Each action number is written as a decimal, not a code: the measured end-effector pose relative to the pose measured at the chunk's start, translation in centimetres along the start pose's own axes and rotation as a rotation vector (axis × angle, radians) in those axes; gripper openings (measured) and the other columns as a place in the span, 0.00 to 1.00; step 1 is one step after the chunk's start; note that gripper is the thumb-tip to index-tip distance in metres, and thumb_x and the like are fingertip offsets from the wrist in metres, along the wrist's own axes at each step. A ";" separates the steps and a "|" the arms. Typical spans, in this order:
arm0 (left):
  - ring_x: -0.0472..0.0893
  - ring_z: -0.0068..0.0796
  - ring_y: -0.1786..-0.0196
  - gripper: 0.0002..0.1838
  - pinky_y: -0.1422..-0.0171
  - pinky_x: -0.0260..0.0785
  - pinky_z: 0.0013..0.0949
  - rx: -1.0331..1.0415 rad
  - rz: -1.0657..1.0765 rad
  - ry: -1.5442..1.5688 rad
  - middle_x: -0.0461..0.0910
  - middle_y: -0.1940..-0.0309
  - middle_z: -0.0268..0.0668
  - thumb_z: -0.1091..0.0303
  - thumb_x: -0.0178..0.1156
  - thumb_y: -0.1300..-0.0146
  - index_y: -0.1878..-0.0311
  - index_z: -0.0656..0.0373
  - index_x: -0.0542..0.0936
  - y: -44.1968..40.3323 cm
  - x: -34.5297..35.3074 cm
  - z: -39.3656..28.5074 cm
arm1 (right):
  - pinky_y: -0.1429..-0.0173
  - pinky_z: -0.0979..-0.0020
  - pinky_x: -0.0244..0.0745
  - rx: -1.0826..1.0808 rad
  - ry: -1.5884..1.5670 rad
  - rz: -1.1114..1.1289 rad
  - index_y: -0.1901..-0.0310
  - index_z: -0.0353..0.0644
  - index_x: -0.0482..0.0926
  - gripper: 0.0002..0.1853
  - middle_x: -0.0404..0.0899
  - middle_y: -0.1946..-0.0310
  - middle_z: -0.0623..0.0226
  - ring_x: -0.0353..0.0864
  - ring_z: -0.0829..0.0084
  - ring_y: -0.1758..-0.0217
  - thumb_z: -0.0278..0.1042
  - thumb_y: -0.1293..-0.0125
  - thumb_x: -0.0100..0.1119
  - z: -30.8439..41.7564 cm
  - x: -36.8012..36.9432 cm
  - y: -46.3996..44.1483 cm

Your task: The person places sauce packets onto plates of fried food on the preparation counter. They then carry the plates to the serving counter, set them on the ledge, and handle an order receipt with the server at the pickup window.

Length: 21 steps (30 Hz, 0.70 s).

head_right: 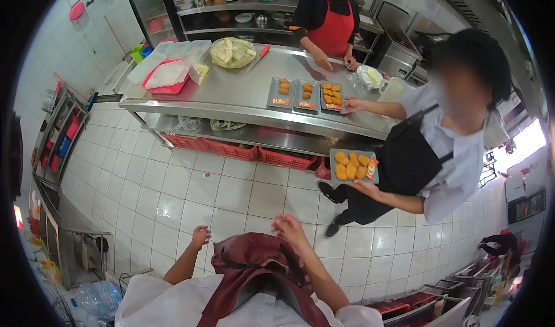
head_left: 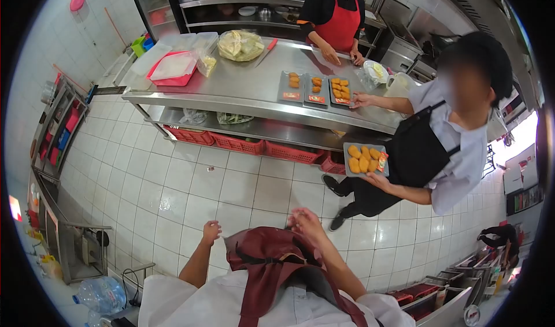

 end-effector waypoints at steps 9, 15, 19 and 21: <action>0.82 0.26 0.54 0.17 0.57 0.73 0.31 0.368 0.357 -0.016 0.83 0.51 0.34 0.64 0.57 0.30 0.39 0.50 0.75 -2.8 17.5 -30.0 | 0.59 0.67 0.83 -0.351 -0.330 -0.312 0.41 0.44 0.69 0.15 0.82 0.54 0.61 0.85 0.67 0.55 0.30 0.27 0.55 14.4 -4.6 -26.7; 0.82 0.34 0.53 0.22 0.49 0.75 0.36 1.159 0.204 -0.443 0.82 0.51 0.40 0.70 0.59 0.36 0.38 0.59 0.74 -9.8 25.7 -45.5 | 0.53 0.53 0.87 -0.259 -0.304 -0.599 0.24 0.47 0.38 0.41 0.69 0.43 0.40 0.83 0.50 0.50 0.28 0.30 0.54 23.9 -11.2 -38.2; 0.83 0.39 0.53 0.26 0.46 0.75 0.37 1.107 0.131 -0.469 0.81 0.52 0.43 0.71 0.59 0.38 0.36 0.61 0.71 -14.6 30.2 -54.3 | 0.50 0.49 0.86 -0.127 -0.235 -0.537 0.24 0.47 0.39 0.35 0.70 0.45 0.36 0.84 0.46 0.53 0.29 0.26 0.44 26.2 -13.9 -41.9; 0.83 0.36 0.57 0.28 0.51 0.77 0.36 0.719 0.321 -0.444 0.81 0.53 0.46 0.70 0.59 0.38 0.33 0.61 0.70 -18.3 32.6 -56.5 | 0.51 0.50 0.87 -0.111 -0.227 -0.594 0.25 0.47 0.43 0.31 0.73 0.47 0.38 0.85 0.47 0.53 0.29 0.24 0.41 26.4 -14.1 -43.1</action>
Point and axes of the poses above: each hand's wrist, its own y-axis away from the middle knuckle, its own x-axis out of the palm, z = x × y, the point moved 3 cm from there along -y, towards the middle knuckle
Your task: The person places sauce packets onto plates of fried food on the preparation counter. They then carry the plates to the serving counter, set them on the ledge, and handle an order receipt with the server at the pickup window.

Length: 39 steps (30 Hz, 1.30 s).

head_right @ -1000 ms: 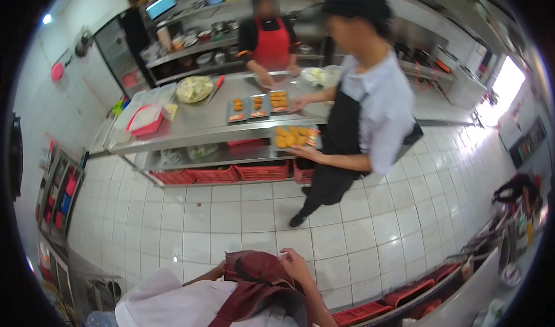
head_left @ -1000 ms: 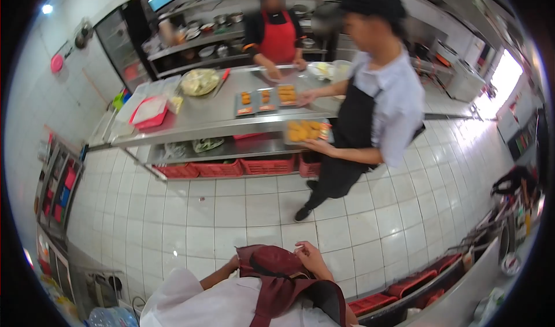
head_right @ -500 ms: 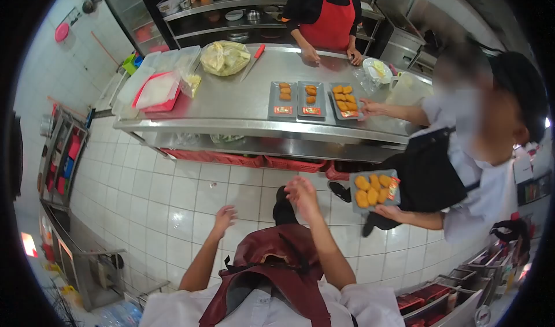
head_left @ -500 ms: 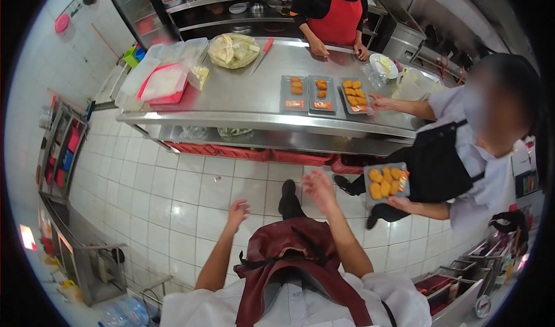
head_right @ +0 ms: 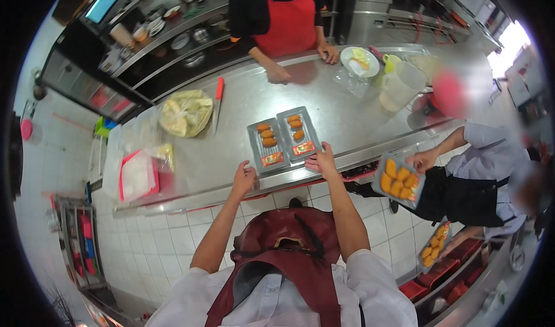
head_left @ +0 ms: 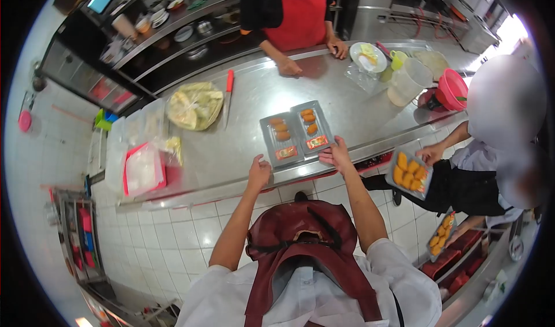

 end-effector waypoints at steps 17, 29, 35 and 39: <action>0.84 0.31 0.62 0.28 0.63 0.85 0.36 -0.102 0.585 0.139 0.82 0.60 0.46 0.79 0.54 0.31 0.31 0.64 0.57 -6.2 0.2 -1.2 | 0.54 0.62 0.89 -0.209 -0.281 -0.279 0.28 0.39 0.57 0.24 0.79 0.51 0.50 0.87 0.62 0.61 0.25 0.23 0.42 -4.3 -0.4 7.0; 0.86 0.36 0.58 0.27 0.58 0.85 0.38 -0.031 0.822 -0.020 0.82 0.57 0.51 0.78 0.54 0.31 0.31 0.64 0.57 -3.3 4.4 -3.9 | 0.55 0.62 0.89 -0.318 -0.494 -0.553 0.30 0.38 0.60 0.22 0.79 0.52 0.51 0.87 0.62 0.61 0.26 0.23 0.43 -9.6 -5.8 20.1; 0.86 0.37 0.57 0.27 0.58 0.84 0.37 -0.007 0.875 -0.050 0.82 0.54 0.52 0.77 0.55 0.30 0.32 0.64 0.58 1.7 9.3 -5.6 | 0.54 0.61 0.89 -0.322 -0.551 -0.658 0.30 0.38 0.61 0.22 0.80 0.51 0.51 0.87 0.60 0.61 0.26 0.23 0.43 -12.9 -10.4 25.6; 0.85 0.36 0.56 0.26 0.59 0.83 0.36 -0.022 0.937 -0.090 0.82 0.54 0.51 0.77 0.55 0.31 0.32 0.64 0.59 5.6 13.6 -6.4 | 0.54 0.61 0.89 -0.354 -0.595 -0.708 0.29 0.38 0.61 0.22 0.80 0.53 0.51 0.88 0.60 0.61 0.27 0.23 0.43 -15.0 -13.9 29.3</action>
Point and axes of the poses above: each hand's wrist, its own y-axis away from the middle knuckle, its own x-axis out of the palm, z = x × y, the point moved 3 cm from there along -y, towards the middle knuckle
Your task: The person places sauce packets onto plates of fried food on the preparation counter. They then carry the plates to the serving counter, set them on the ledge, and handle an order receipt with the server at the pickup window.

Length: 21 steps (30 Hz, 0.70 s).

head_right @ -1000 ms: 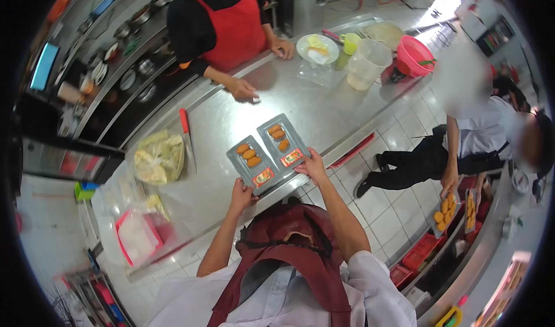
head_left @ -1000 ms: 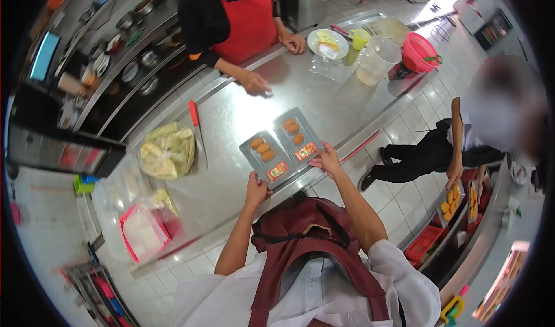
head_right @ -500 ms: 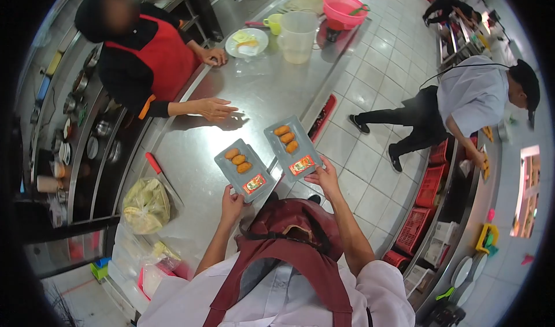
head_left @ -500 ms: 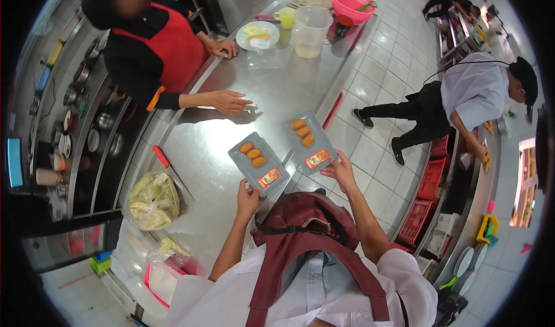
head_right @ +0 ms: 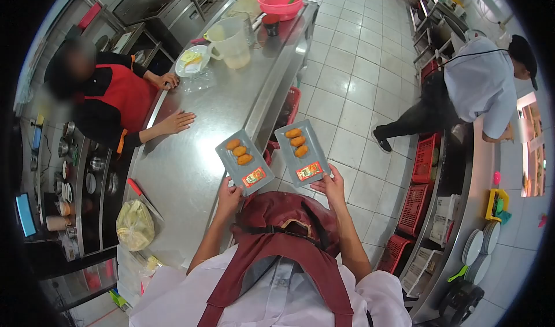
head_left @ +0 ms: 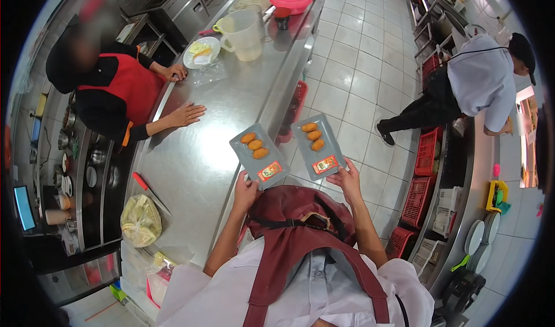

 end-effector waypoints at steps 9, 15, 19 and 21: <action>0.83 0.29 0.58 0.25 0.59 0.84 0.35 0.047 0.260 -0.034 0.82 0.53 0.47 0.78 0.55 0.31 0.33 0.64 0.61 -2.1 15.5 -4.1 | 0.56 0.64 0.89 -0.103 -0.138 -0.198 0.28 0.36 0.59 0.24 0.81 0.55 0.52 0.88 0.64 0.62 0.27 0.23 0.43 3.8 -12.6 1.8; 0.82 0.27 0.60 0.27 0.59 0.84 0.35 0.059 0.463 -0.080 0.82 0.59 0.43 0.77 0.56 0.31 0.32 0.64 0.59 -6.4 25.4 -4.6 | 0.55 0.63 0.89 -0.167 -0.227 -0.374 0.28 0.36 0.58 0.25 0.81 0.56 0.52 0.87 0.65 0.63 0.27 0.23 0.43 5.3 -20.9 2.9; 0.85 0.29 0.58 0.24 0.57 0.83 0.36 0.036 0.598 -0.217 0.83 0.57 0.43 0.79 0.55 0.30 0.34 0.61 0.63 -10.0 32.0 -5.4 | 0.54 0.61 0.88 -0.210 -0.296 -0.501 0.27 0.37 0.56 0.26 0.81 0.55 0.53 0.87 0.65 0.62 0.28 0.24 0.44 6.6 -25.3 2.8; 0.83 0.26 0.61 0.25 0.59 0.82 0.34 0.143 0.686 -0.352 0.83 0.60 0.41 0.78 0.56 0.30 0.33 0.61 0.62 -11.8 36.2 -6.7 | 0.55 0.62 0.88 -0.225 -0.340 -0.594 0.26 0.35 0.55 0.27 0.82 0.56 0.52 0.87 0.64 0.62 0.28 0.24 0.44 7.3 -26.7 2.9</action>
Point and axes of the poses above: each hand's wrist, its own y-axis away from the middle knuckle, its own x-axis out of the palm, z = x × y, the point moved 3 cm from there along -y, towards the middle knuckle
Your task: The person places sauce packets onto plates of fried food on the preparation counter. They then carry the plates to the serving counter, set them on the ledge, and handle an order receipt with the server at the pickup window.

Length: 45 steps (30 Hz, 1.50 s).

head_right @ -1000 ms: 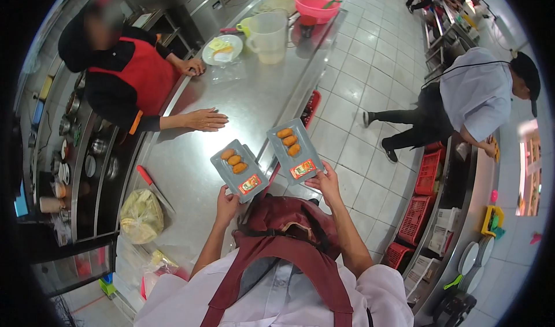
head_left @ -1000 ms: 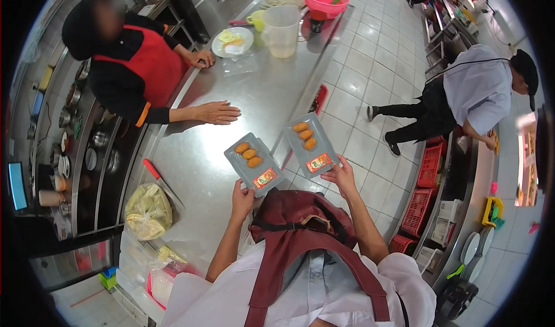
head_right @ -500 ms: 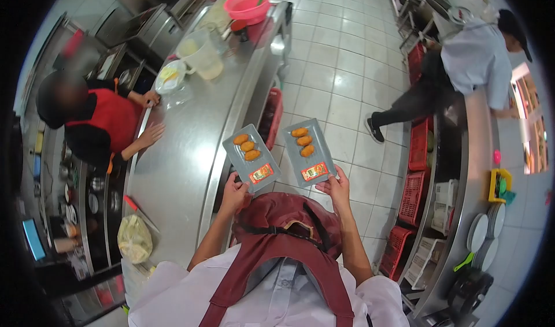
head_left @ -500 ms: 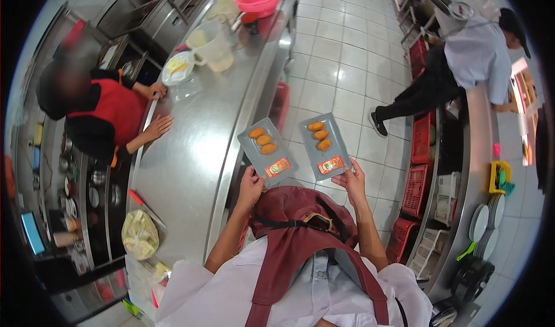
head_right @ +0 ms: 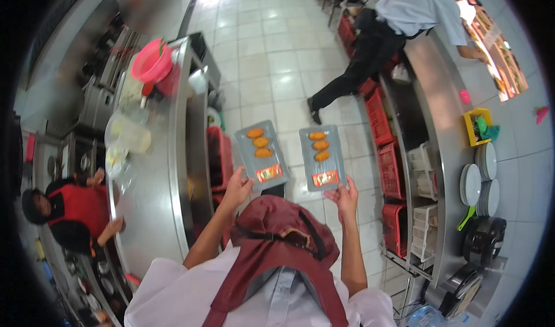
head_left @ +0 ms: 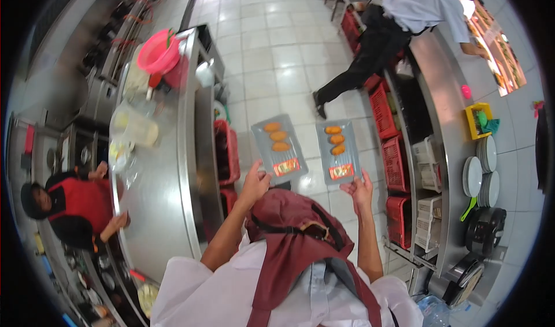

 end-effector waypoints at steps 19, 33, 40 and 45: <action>0.84 0.27 0.63 0.27 0.59 0.82 0.33 0.032 0.759 -0.282 0.83 0.67 0.41 0.77 0.56 0.32 0.33 0.68 0.61 -26.8 32.3 -20.4 | 0.56 0.63 0.89 -0.354 -0.334 -0.510 0.31 0.36 0.63 0.22 0.82 0.53 0.51 0.88 0.64 0.63 0.28 0.24 0.43 18.7 -16.9 -10.0; 0.85 0.30 0.58 0.24 0.56 0.84 0.36 0.039 0.927 -0.303 0.84 0.60 0.43 0.77 0.57 0.31 0.34 0.64 0.65 -34.0 65.0 -26.4 | 0.55 0.63 0.89 -0.410 -0.340 -0.661 0.30 0.35 0.61 0.23 0.82 0.53 0.52 0.88 0.63 0.63 0.27 0.24 0.43 34.2 -41.6 -16.9; 0.85 0.31 0.62 0.27 0.57 0.84 0.38 0.074 0.981 -0.298 0.84 0.61 0.44 0.77 0.58 0.33 0.33 0.69 0.62 -41.5 76.4 -32.4 | 0.55 0.64 0.89 -0.478 -0.377 -0.659 0.31 0.34 0.62 0.22 0.83 0.56 0.53 0.88 0.64 0.64 0.28 0.24 0.42 42.0 -47.4 -23.8; 0.86 0.31 0.64 0.32 0.56 0.85 0.37 0.075 1.048 -0.221 0.83 0.65 0.43 0.76 0.58 0.33 0.30 0.72 0.57 -49.0 85.2 -38.1 | 0.55 0.64 0.88 -0.520 -0.370 -0.678 0.32 0.35 0.64 0.22 0.84 0.56 0.53 0.88 0.64 0.63 0.28 0.25 0.42 48.9 -50.3 -30.0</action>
Point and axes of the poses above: each hand's wrist, its own y-axis away from the middle knuckle, its own x-axis out of the palm, z = x × y, the point moved 3 cm from there along -y, towards the middle knuckle
